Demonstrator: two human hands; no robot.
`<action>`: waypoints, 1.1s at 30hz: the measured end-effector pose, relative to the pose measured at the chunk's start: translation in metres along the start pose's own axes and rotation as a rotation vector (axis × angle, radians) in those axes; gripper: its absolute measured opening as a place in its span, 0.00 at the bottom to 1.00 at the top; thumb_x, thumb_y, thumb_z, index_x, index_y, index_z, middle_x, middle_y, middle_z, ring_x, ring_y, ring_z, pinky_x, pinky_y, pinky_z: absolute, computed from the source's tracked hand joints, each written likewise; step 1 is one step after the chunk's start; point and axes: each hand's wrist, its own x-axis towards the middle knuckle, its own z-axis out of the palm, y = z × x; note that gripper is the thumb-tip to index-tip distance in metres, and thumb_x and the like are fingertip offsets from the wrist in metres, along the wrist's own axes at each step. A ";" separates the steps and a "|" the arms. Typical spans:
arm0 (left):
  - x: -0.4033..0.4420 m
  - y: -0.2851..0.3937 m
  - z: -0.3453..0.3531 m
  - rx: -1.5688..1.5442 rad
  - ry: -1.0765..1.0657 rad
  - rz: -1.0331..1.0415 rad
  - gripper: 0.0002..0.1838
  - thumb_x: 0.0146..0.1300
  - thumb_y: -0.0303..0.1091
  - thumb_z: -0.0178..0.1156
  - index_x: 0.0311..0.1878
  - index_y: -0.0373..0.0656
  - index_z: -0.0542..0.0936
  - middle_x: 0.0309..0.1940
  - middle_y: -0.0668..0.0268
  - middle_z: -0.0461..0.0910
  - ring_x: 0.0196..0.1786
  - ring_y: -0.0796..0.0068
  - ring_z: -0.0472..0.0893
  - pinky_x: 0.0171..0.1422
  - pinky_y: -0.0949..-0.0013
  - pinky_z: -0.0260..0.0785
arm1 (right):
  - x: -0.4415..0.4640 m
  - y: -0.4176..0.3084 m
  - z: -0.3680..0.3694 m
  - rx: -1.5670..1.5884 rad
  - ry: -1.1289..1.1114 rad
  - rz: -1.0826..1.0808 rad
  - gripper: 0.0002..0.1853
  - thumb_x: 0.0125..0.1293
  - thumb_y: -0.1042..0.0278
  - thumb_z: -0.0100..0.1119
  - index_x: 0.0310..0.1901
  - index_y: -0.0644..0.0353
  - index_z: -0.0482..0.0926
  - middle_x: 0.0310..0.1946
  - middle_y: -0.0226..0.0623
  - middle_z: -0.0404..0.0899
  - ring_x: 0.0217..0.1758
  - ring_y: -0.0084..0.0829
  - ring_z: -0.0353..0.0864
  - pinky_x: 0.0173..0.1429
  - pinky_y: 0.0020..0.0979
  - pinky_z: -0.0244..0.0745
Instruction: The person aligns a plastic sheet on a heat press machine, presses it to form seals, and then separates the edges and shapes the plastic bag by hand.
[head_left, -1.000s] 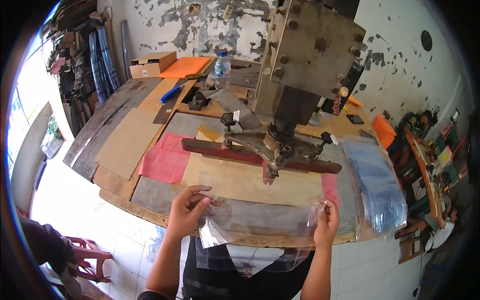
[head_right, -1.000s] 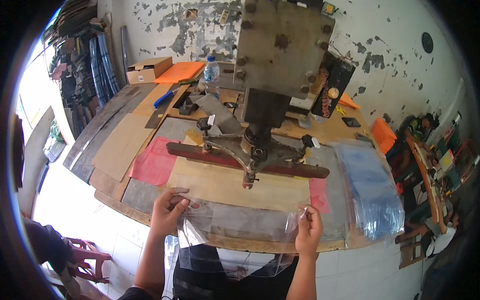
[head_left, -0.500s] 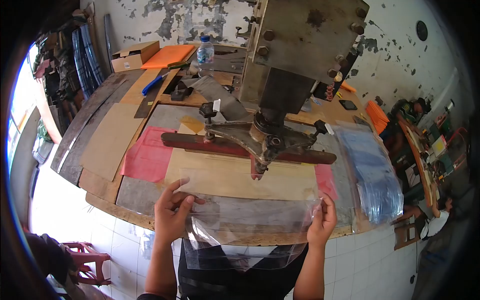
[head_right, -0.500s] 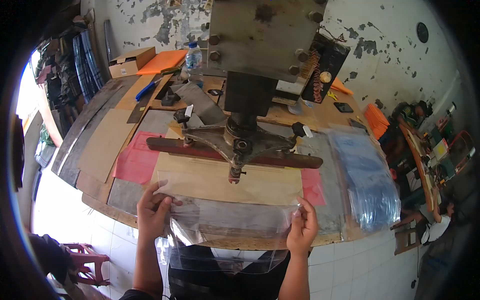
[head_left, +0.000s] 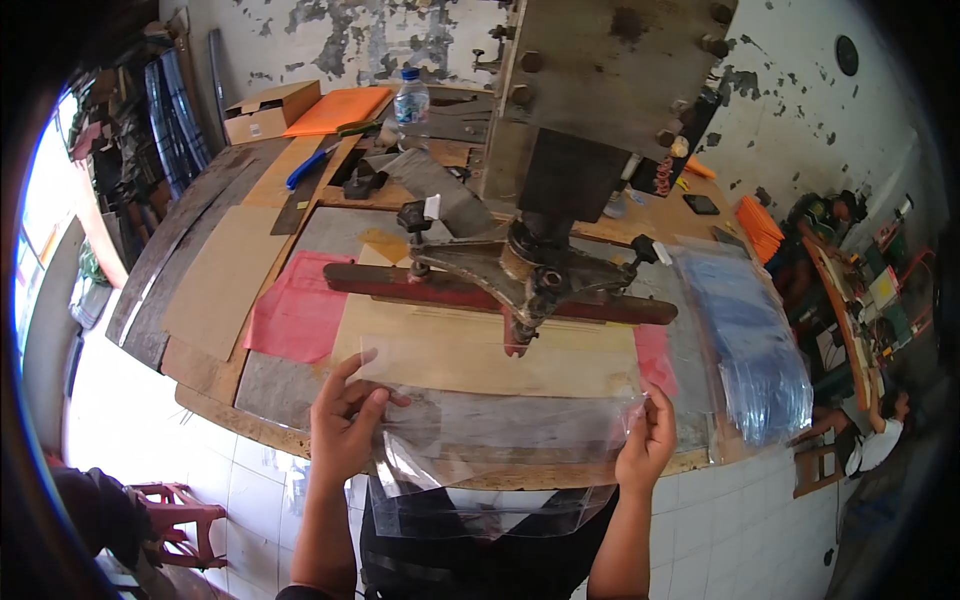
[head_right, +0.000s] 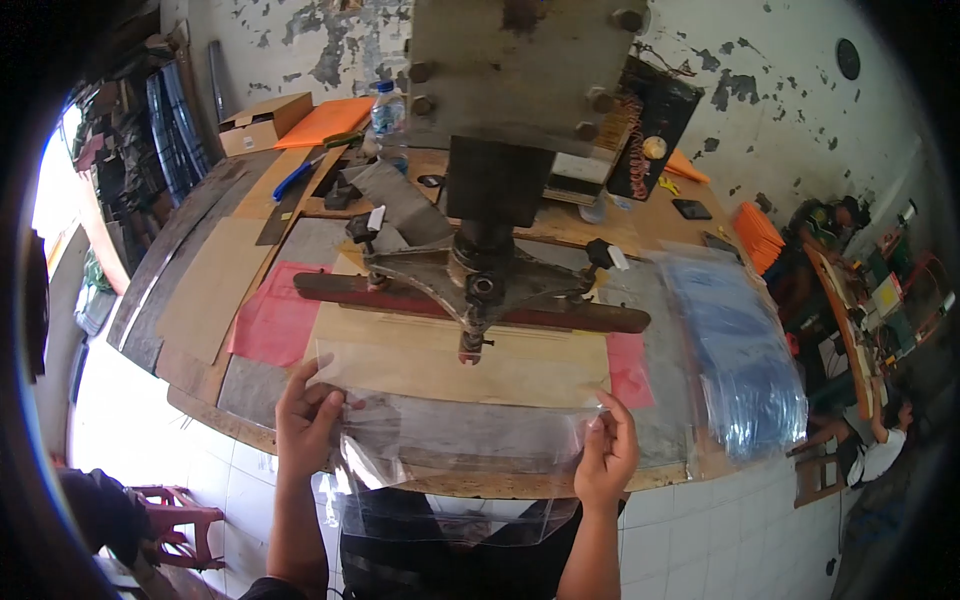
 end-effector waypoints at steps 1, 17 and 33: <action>0.000 0.001 0.001 -0.002 -0.003 -0.015 0.26 0.77 0.23 0.60 0.75 0.32 0.69 0.40 0.60 0.90 0.47 0.75 0.89 0.52 0.74 0.75 | 0.001 -0.001 0.003 -0.029 0.026 -0.017 0.18 0.83 0.66 0.57 0.67 0.66 0.78 0.43 0.26 0.77 0.41 0.16 0.72 0.46 0.20 0.68; -0.001 0.009 -0.001 0.064 -0.053 -0.004 0.27 0.77 0.25 0.61 0.76 0.35 0.68 0.40 0.58 0.91 0.47 0.76 0.87 0.57 0.71 0.75 | 0.005 -0.002 0.004 -0.076 -0.028 0.050 0.17 0.83 0.74 0.52 0.68 0.64 0.77 0.44 0.28 0.80 0.43 0.15 0.73 0.49 0.20 0.70; -0.003 0.013 -0.004 0.085 -0.061 0.036 0.18 0.76 0.25 0.63 0.66 0.33 0.78 0.40 0.61 0.93 0.42 0.83 0.87 0.45 0.77 0.77 | 0.007 -0.003 0.008 -0.092 -0.031 0.066 0.16 0.82 0.72 0.55 0.67 0.62 0.79 0.38 0.24 0.75 0.37 0.15 0.71 0.42 0.20 0.70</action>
